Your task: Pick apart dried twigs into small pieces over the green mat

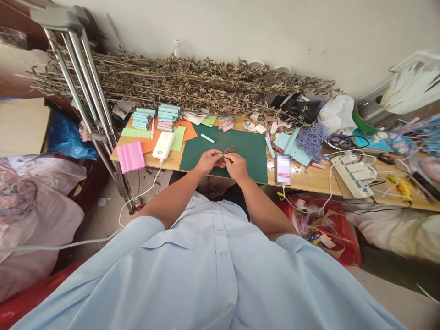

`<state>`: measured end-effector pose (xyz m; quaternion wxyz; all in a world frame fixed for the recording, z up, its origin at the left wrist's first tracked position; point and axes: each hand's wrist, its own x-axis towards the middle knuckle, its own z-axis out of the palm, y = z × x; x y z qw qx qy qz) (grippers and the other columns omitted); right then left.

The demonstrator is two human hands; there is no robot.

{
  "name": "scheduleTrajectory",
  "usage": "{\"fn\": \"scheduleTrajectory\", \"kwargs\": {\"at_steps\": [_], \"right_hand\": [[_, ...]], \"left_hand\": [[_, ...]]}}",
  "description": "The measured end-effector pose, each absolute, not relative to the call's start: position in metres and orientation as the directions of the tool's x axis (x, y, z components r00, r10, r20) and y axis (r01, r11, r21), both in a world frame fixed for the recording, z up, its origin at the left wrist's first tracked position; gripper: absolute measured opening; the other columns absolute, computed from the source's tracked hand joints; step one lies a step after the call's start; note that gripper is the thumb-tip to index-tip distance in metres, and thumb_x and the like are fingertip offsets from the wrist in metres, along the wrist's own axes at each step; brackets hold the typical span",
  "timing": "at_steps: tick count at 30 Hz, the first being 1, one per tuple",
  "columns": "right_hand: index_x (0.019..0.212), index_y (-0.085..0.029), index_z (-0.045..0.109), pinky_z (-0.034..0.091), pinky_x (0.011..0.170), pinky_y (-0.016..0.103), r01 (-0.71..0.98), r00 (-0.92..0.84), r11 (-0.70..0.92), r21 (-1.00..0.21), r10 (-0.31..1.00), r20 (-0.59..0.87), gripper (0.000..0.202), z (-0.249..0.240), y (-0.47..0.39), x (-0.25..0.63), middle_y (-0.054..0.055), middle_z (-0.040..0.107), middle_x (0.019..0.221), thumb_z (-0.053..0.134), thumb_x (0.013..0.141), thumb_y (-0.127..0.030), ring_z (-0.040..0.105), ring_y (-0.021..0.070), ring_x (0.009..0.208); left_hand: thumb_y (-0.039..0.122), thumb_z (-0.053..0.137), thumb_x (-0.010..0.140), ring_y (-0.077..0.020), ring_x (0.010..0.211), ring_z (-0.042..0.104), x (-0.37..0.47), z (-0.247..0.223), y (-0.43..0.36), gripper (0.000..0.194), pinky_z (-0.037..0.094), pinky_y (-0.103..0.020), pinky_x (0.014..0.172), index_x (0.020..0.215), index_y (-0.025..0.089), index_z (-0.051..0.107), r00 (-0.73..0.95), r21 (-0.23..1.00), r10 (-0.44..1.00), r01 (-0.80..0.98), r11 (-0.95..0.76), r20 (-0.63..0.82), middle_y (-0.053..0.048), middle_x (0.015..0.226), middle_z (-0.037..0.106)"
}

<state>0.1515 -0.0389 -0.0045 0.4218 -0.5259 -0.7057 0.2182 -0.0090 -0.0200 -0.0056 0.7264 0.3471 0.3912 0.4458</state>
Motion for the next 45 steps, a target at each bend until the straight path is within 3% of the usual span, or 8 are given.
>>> {"fn": "scheduleTrajectory", "kwargs": {"at_steps": [8, 12, 15, 17, 23, 30, 39, 45], "right_hand": [[0.077, -0.023, 0.075, 0.058, 0.082, 0.037, 0.559, 0.016, 0.214, -0.801, 0.963, 0.268, 0.011, -0.001, -0.038, 0.148, 0.004, 0.076, 0.080, 0.064, 0.077, -0.024, 0.069, 0.0218, 0.077], [0.073, -0.022, 0.073, 0.056, 0.064, 0.033, 0.216, 0.169, -0.063, -0.974, 0.985, -0.026, 0.010, -0.004, -0.035, 0.140, 0.000, 0.070, 0.064, 0.067, 0.069, -0.028, 0.064, 0.0180, 0.060], [0.075, -0.021, 0.071, 0.054, 0.058, 0.029, -0.116, 0.208, -0.173, -0.978, 0.959, -0.194, 0.015, -0.006, -0.034, 0.135, -0.003, 0.066, 0.060, 0.071, 0.065, -0.031, 0.060, 0.0144, 0.055], [0.077, -0.020, 0.072, 0.055, 0.059, 0.028, -0.213, 0.229, -0.165, -0.963, 0.950, -0.213, 0.019, -0.007, -0.034, 0.135, -0.003, 0.067, 0.062, 0.075, 0.063, -0.032, 0.061, 0.0133, 0.056], [0.080, -0.020, 0.075, 0.058, 0.063, 0.031, 0.001, 0.233, -0.124, -0.992, 0.965, -0.120, 0.021, -0.009, -0.034, 0.137, -0.002, 0.070, 0.064, 0.073, 0.066, -0.035, 0.065, 0.0161, 0.060], [0.080, -0.019, 0.076, 0.058, 0.058, 0.030, 0.079, 0.227, -0.163, -0.983, 0.964, -0.142, 0.019, -0.007, -0.031, 0.141, 0.000, 0.070, 0.063, 0.073, 0.067, -0.033, 0.066, 0.0164, 0.058], [0.076, -0.018, 0.075, 0.058, 0.055, 0.027, -0.005, 0.176, -0.217, -0.976, 0.961, -0.215, 0.016, -0.003, -0.031, 0.145, 0.001, 0.070, 0.061, 0.078, 0.065, -0.030, 0.066, 0.0157, 0.057], [0.083, -0.022, 0.077, 0.060, 0.073, 0.035, 0.361, 0.129, -0.027, -0.932, 0.991, 0.022, 0.015, -0.009, -0.036, 0.151, 0.002, 0.075, 0.075, 0.067, 0.076, -0.031, 0.070, 0.0198, 0.069]], "left_hand": [[0.023, 0.079, 0.084, -0.0148, 0.055, 0.069, -0.008, -0.007, -0.018, 0.023, 0.061, -0.028, 0.059, 0.091, 0.011, 0.062, 0.296, 0.881, 0.914, -0.300, 0.364, -0.277, -0.002, 0.064, 0.069], [0.023, 0.078, 0.084, -0.0137, 0.049, 0.066, -0.007, -0.008, -0.018, 0.021, 0.055, -0.023, 0.051, 0.091, 0.010, 0.063, 0.289, 0.902, 0.918, -0.254, 0.349, -0.273, -0.002, 0.058, 0.067], [0.025, 0.081, 0.082, -0.0128, 0.051, 0.066, -0.008, -0.007, -0.019, 0.026, 0.055, -0.023, 0.052, 0.092, 0.010, 0.063, 0.280, 0.899, 0.925, -0.282, 0.336, -0.257, -0.003, 0.060, 0.068], [0.025, 0.081, 0.081, -0.0130, 0.053, 0.067, -0.008, -0.007, -0.020, 0.027, 0.056, -0.024, 0.054, 0.092, 0.010, 0.062, 0.274, 0.892, 0.929, -0.310, 0.330, -0.248, -0.003, 0.063, 0.069], [0.025, 0.079, 0.084, -0.0154, 0.058, 0.071, -0.008, -0.011, -0.021, 0.038, 0.060, -0.028, 0.061, 0.115, 0.007, 0.066, 0.281, 0.870, 0.934, -0.377, 0.319, -0.220, -0.004, 0.067, 0.072], [0.019, 0.083, 0.078, -0.0161, 0.062, 0.073, -0.009, -0.018, -0.023, 0.044, 0.062, -0.028, 0.065, 0.117, 0.005, 0.070, 0.304, 0.908, 0.940, -0.333, 0.256, -0.154, -0.006, 0.070, 0.075], [0.015, 0.075, 0.084, -0.0138, 0.059, 0.070, -0.005, -0.014, -0.025, 0.018, 0.060, -0.026, 0.062, 0.099, 0.008, 0.070, 0.231, 0.943, 0.961, -0.261, 0.209, -0.149, -0.003, 0.067, 0.073], [0.020, 0.079, 0.080, -0.0142, 0.057, 0.069, -0.007, -0.010, -0.024, 0.021, 0.059, -0.026, 0.061, 0.094, 0.009, 0.069, 0.266, 0.926, 0.948, -0.282, 0.252, -0.177, -0.003, 0.064, 0.070]]}}
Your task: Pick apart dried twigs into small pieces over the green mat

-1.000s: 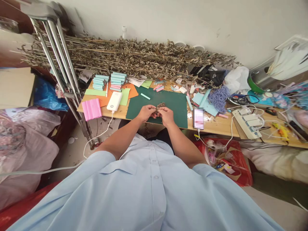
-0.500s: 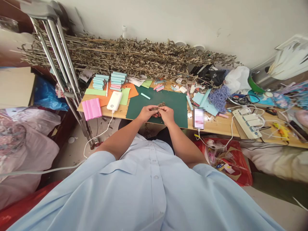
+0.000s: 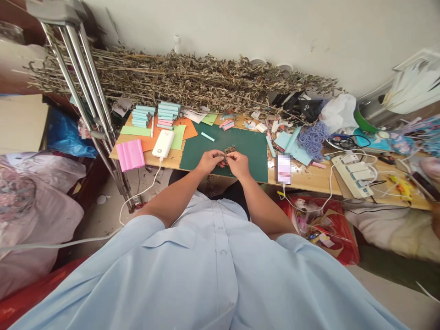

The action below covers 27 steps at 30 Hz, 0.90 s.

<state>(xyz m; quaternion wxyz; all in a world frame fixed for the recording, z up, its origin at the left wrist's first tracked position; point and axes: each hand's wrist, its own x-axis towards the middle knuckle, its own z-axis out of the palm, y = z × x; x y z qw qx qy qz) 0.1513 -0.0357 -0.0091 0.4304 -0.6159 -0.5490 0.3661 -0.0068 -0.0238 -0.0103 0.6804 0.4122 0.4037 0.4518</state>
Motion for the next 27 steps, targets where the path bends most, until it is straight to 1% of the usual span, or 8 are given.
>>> {"fn": "scheduleTrajectory", "kwargs": {"at_steps": [2, 4, 8, 10, 15, 17, 24, 27], "right_hand": [[0.083, -0.022, 0.077, 0.058, 0.079, 0.036, 0.502, 0.107, 0.068, -0.862, 0.984, 0.140, 0.016, -0.008, -0.038, 0.151, 0.003, 0.076, 0.080, 0.063, 0.079, -0.029, 0.070, 0.0211, 0.074], [0.082, -0.023, 0.076, 0.057, 0.083, 0.037, 0.583, 0.063, 0.163, -0.796, 0.968, 0.244, 0.016, -0.005, -0.039, 0.150, 0.005, 0.077, 0.085, 0.060, 0.081, -0.026, 0.070, 0.0221, 0.080], [0.083, -0.023, 0.077, 0.056, 0.086, 0.037, 0.592, -0.014, 0.265, -0.761, 0.947, 0.320, 0.019, 0.002, -0.042, 0.147, 0.006, 0.077, 0.090, 0.059, 0.084, -0.025, 0.070, 0.0225, 0.087], [0.086, -0.023, 0.078, 0.056, 0.087, 0.036, 0.545, -0.008, 0.247, -0.801, 0.957, 0.289, 0.019, 0.004, -0.042, 0.146, 0.006, 0.078, 0.092, 0.059, 0.084, -0.027, 0.070, 0.0221, 0.088], [0.090, -0.022, 0.080, 0.059, 0.078, 0.035, 0.351, 0.051, 0.056, -0.935, 0.996, 0.078, 0.024, 0.004, -0.042, 0.146, 0.004, 0.079, 0.085, 0.068, 0.080, -0.039, 0.072, 0.0218, 0.077], [0.088, -0.022, 0.080, 0.058, 0.076, 0.034, 0.334, 0.059, 0.027, -0.942, 0.997, 0.050, 0.023, 0.004, -0.041, 0.146, 0.004, 0.078, 0.081, 0.070, 0.078, -0.040, 0.071, 0.0212, 0.074], [0.074, -0.023, 0.075, 0.056, 0.072, 0.031, 0.432, 0.112, -0.014, -0.902, 0.993, 0.038, 0.012, 0.006, -0.041, 0.144, 0.001, 0.075, 0.072, 0.066, 0.074, -0.030, 0.069, 0.0192, 0.070], [0.073, -0.022, 0.073, 0.057, 0.069, 0.031, 0.307, 0.151, -0.072, -0.949, 0.988, -0.026, 0.010, 0.005, -0.041, 0.140, 0.000, 0.073, 0.070, 0.068, 0.070, -0.030, 0.068, 0.0183, 0.066]], "left_hand": [[0.026, 0.082, 0.079, -0.0146, 0.059, 0.070, -0.007, -0.010, -0.024, 0.025, 0.060, -0.028, 0.062, 0.092, 0.009, 0.068, 0.271, 0.910, 0.944, -0.314, 0.270, -0.187, -0.003, 0.065, 0.070], [0.031, 0.084, 0.078, -0.0144, 0.060, 0.070, -0.008, -0.009, -0.024, 0.029, 0.060, -0.028, 0.062, 0.090, 0.010, 0.068, 0.266, 0.902, 0.944, -0.329, 0.278, -0.194, -0.003, 0.066, 0.070], [0.028, 0.085, 0.076, -0.0142, 0.058, 0.069, -0.008, -0.008, -0.023, 0.029, 0.059, -0.027, 0.060, 0.088, 0.010, 0.066, 0.233, 0.900, 0.949, -0.331, 0.283, -0.212, -0.003, 0.065, 0.070], [0.025, 0.084, 0.075, -0.0140, 0.056, 0.068, -0.008, -0.009, -0.022, 0.027, 0.059, -0.026, 0.059, 0.087, 0.009, 0.066, 0.221, 0.895, 0.951, -0.346, 0.283, -0.216, -0.003, 0.064, 0.069], [0.023, 0.084, 0.075, -0.0141, 0.053, 0.068, -0.007, -0.010, -0.020, 0.025, 0.058, -0.025, 0.055, 0.087, 0.009, 0.066, 0.220, 0.883, 0.952, -0.373, 0.284, -0.214, -0.002, 0.062, 0.068], [0.024, 0.084, 0.075, -0.0146, 0.053, 0.068, -0.007, -0.009, -0.021, 0.026, 0.058, -0.026, 0.054, 0.087, 0.010, 0.066, 0.228, 0.885, 0.947, -0.360, 0.296, -0.224, -0.003, 0.062, 0.068], [0.023, 0.082, 0.077, -0.0139, 0.051, 0.066, -0.007, -0.001, -0.022, 0.022, 0.055, -0.025, 0.052, 0.085, 0.010, 0.066, 0.252, 0.913, 0.934, -0.258, 0.317, -0.253, -0.003, 0.057, 0.067], [0.020, 0.079, 0.077, -0.0129, 0.047, 0.063, -0.007, -0.002, -0.021, 0.018, 0.052, -0.023, 0.049, 0.083, 0.011, 0.065, 0.244, 0.915, 0.936, -0.252, 0.315, -0.254, -0.002, 0.054, 0.065]]}}
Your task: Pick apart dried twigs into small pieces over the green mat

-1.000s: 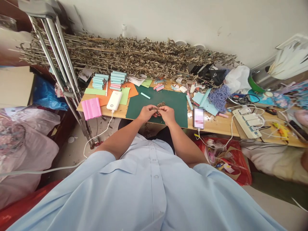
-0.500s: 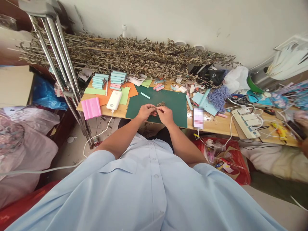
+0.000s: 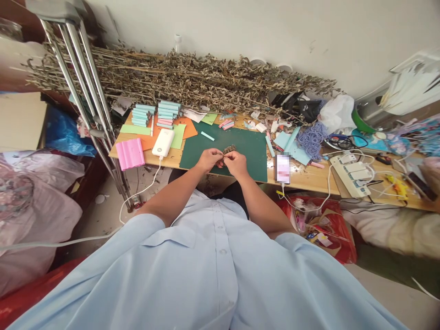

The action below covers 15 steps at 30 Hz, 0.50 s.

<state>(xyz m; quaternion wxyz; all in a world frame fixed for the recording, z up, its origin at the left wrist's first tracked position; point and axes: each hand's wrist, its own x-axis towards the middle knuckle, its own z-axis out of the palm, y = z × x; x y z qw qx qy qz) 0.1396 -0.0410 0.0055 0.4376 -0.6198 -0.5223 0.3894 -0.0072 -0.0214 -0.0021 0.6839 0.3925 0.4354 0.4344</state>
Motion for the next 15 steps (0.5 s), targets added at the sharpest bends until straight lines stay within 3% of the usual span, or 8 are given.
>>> {"fn": "scheduleTrajectory", "kwargs": {"at_steps": [4, 6, 9, 15], "right_hand": [[0.077, -0.021, 0.070, 0.058, 0.063, 0.030, -0.088, 0.214, -0.190, -0.978, 0.955, -0.204, 0.015, 0.001, -0.040, 0.133, -0.001, 0.069, 0.065, 0.072, 0.067, -0.032, 0.065, 0.0158, 0.060], [0.080, -0.020, 0.071, 0.057, 0.063, 0.030, -0.167, 0.233, -0.189, -0.968, 0.946, -0.225, 0.020, -0.002, -0.039, 0.131, -0.002, 0.069, 0.065, 0.074, 0.066, -0.034, 0.065, 0.0153, 0.061], [0.083, -0.020, 0.072, 0.058, 0.065, 0.030, -0.089, 0.258, -0.164, -0.982, 0.949, -0.182, 0.023, -0.005, -0.038, 0.130, -0.001, 0.070, 0.068, 0.075, 0.068, -0.038, 0.066, 0.0163, 0.065], [0.086, -0.021, 0.076, 0.057, 0.078, 0.032, 0.303, 0.260, -0.033, -0.952, 0.964, 0.049, 0.022, -0.005, -0.043, 0.132, 0.004, 0.077, 0.084, 0.066, 0.078, -0.039, 0.070, 0.0199, 0.079]], "left_hand": [[0.020, 0.081, 0.075, -0.0127, 0.047, 0.064, -0.008, -0.006, -0.020, 0.021, 0.053, -0.024, 0.049, 0.085, 0.011, 0.064, 0.237, 0.900, 0.939, -0.302, 0.315, -0.250, -0.001, 0.056, 0.065], [0.021, 0.082, 0.074, -0.0136, 0.050, 0.066, -0.008, -0.008, -0.021, 0.025, 0.055, -0.025, 0.051, 0.087, 0.010, 0.064, 0.243, 0.891, 0.941, -0.332, 0.310, -0.237, -0.003, 0.060, 0.068], [0.023, 0.083, 0.075, -0.0143, 0.055, 0.068, -0.007, -0.009, -0.021, 0.027, 0.058, -0.027, 0.056, 0.089, 0.009, 0.065, 0.251, 0.884, 0.943, -0.357, 0.301, -0.220, -0.005, 0.067, 0.072], [0.024, 0.085, 0.075, -0.0149, 0.059, 0.071, -0.007, -0.007, -0.023, 0.028, 0.061, -0.028, 0.063, 0.090, 0.009, 0.066, 0.240, 0.880, 0.945, -0.368, 0.300, -0.222, -0.004, 0.067, 0.071]]}}
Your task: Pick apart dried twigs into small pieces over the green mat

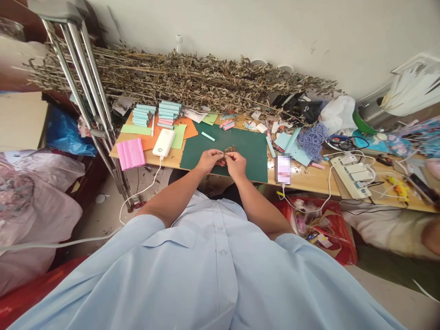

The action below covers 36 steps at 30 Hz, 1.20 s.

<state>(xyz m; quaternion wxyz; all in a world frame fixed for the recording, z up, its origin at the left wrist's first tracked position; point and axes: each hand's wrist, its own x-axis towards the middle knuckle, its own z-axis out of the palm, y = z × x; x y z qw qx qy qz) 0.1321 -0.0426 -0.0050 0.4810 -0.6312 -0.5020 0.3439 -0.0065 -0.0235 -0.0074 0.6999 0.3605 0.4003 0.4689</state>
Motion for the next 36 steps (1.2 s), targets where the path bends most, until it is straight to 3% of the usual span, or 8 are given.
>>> {"fn": "scheduleTrajectory", "kwargs": {"at_steps": [6, 13, 20, 23, 28, 31, 33, 36], "right_hand": [[0.084, -0.023, 0.075, 0.056, 0.077, 0.031, 0.383, 0.204, 0.004, -0.924, 0.975, 0.089, 0.019, 0.004, -0.047, 0.131, 0.003, 0.076, 0.081, 0.064, 0.079, -0.037, 0.068, 0.0192, 0.075], [0.084, -0.021, 0.072, 0.058, 0.067, 0.033, 0.042, 0.294, -0.134, -0.990, 0.949, -0.116, 0.024, 0.000, -0.039, 0.134, 0.000, 0.070, 0.070, 0.069, 0.072, -0.042, 0.066, 0.0181, 0.066], [0.094, -0.025, 0.078, 0.053, 0.106, 0.040, 0.459, 0.055, 0.180, -0.870, 0.972, 0.230, 0.020, 0.002, -0.052, 0.138, 0.007, 0.077, 0.109, 0.061, 0.089, -0.036, 0.069, 0.0232, 0.107], [0.096, -0.027, 0.078, 0.052, 0.107, 0.039, 0.544, -0.026, 0.230, -0.807, 0.966, 0.258, 0.020, 0.005, -0.054, 0.139, 0.007, 0.077, 0.113, 0.059, 0.091, -0.032, 0.068, 0.0236, 0.110], [0.084, -0.025, 0.077, 0.053, 0.100, 0.038, 0.634, -0.042, 0.198, -0.747, 0.974, 0.223, 0.016, 0.008, -0.048, 0.140, 0.007, 0.077, 0.096, 0.061, 0.084, -0.025, 0.070, 0.0245, 0.097], [0.078, -0.024, 0.075, 0.057, 0.087, 0.036, 0.512, 0.087, 0.060, -0.857, 0.989, 0.121, 0.012, 0.006, -0.043, 0.138, 0.004, 0.075, 0.081, 0.064, 0.078, -0.029, 0.069, 0.0219, 0.079], [0.078, -0.023, 0.074, 0.059, 0.074, 0.034, 0.293, 0.181, -0.086, -0.952, 0.983, -0.033, 0.013, 0.002, -0.039, 0.136, 0.001, 0.072, 0.071, 0.065, 0.074, -0.033, 0.067, 0.0196, 0.068], [0.080, -0.022, 0.072, 0.057, 0.062, 0.031, -0.053, 0.247, -0.206, -0.977, 0.945, -0.213, 0.017, -0.005, -0.035, 0.133, -0.001, 0.069, 0.065, 0.069, 0.069, -0.034, 0.064, 0.0167, 0.060]], "left_hand": [[0.020, 0.083, 0.076, -0.0135, 0.054, 0.068, -0.005, -0.006, -0.025, 0.023, 0.058, -0.026, 0.057, 0.087, 0.010, 0.065, 0.176, 0.908, 0.957, -0.315, 0.277, -0.231, -0.002, 0.060, 0.068], [0.018, 0.080, 0.075, -0.0145, 0.052, 0.067, -0.005, -0.010, -0.021, 0.021, 0.055, -0.025, 0.052, 0.087, 0.010, 0.065, 0.186, 0.897, 0.955, -0.340, 0.281, -0.229, -0.001, 0.060, 0.067], [0.029, 0.080, 0.081, -0.0129, 0.055, 0.068, -0.008, -0.003, -0.023, 0.025, 0.059, -0.026, 0.058, 0.087, 0.011, 0.064, 0.246, 0.883, 0.937, -0.339, 0.324, -0.250, -0.003, 0.065, 0.069], [0.030, 0.080, 0.081, -0.0118, 0.052, 0.065, -0.008, -0.003, -0.023, 0.026, 0.058, -0.025, 0.057, 0.087, 0.012, 0.063, 0.266, 0.880, 0.930, -0.333, 0.338, -0.256, -0.002, 0.063, 0.068], [0.026, 0.079, 0.080, -0.0139, 0.051, 0.066, -0.008, -0.010, -0.020, 0.022, 0.057, -0.026, 0.053, 0.085, 0.011, 0.064, 0.277, 0.892, 0.930, -0.314, 0.326, -0.242, -0.003, 0.062, 0.069], [0.025, 0.081, 0.078, -0.0158, 0.050, 0.067, -0.008, -0.012, -0.020, 0.023, 0.057, -0.027, 0.052, 0.086, 0.010, 0.065, 0.278, 0.894, 0.934, -0.322, 0.311, -0.224, -0.004, 0.060, 0.068], [0.025, 0.082, 0.078, -0.0167, 0.052, 0.068, -0.009, -0.012, -0.020, 0.026, 0.058, -0.028, 0.053, 0.089, 0.009, 0.066, 0.284, 0.885, 0.935, -0.349, 0.308, -0.213, -0.005, 0.061, 0.069], [0.029, 0.083, 0.078, -0.0156, 0.056, 0.070, -0.012, -0.009, -0.022, 0.031, 0.059, -0.029, 0.056, 0.094, 0.009, 0.066, 0.286, 0.860, 0.934, -0.398, 0.319, -0.213, -0.006, 0.070, 0.072]]}}
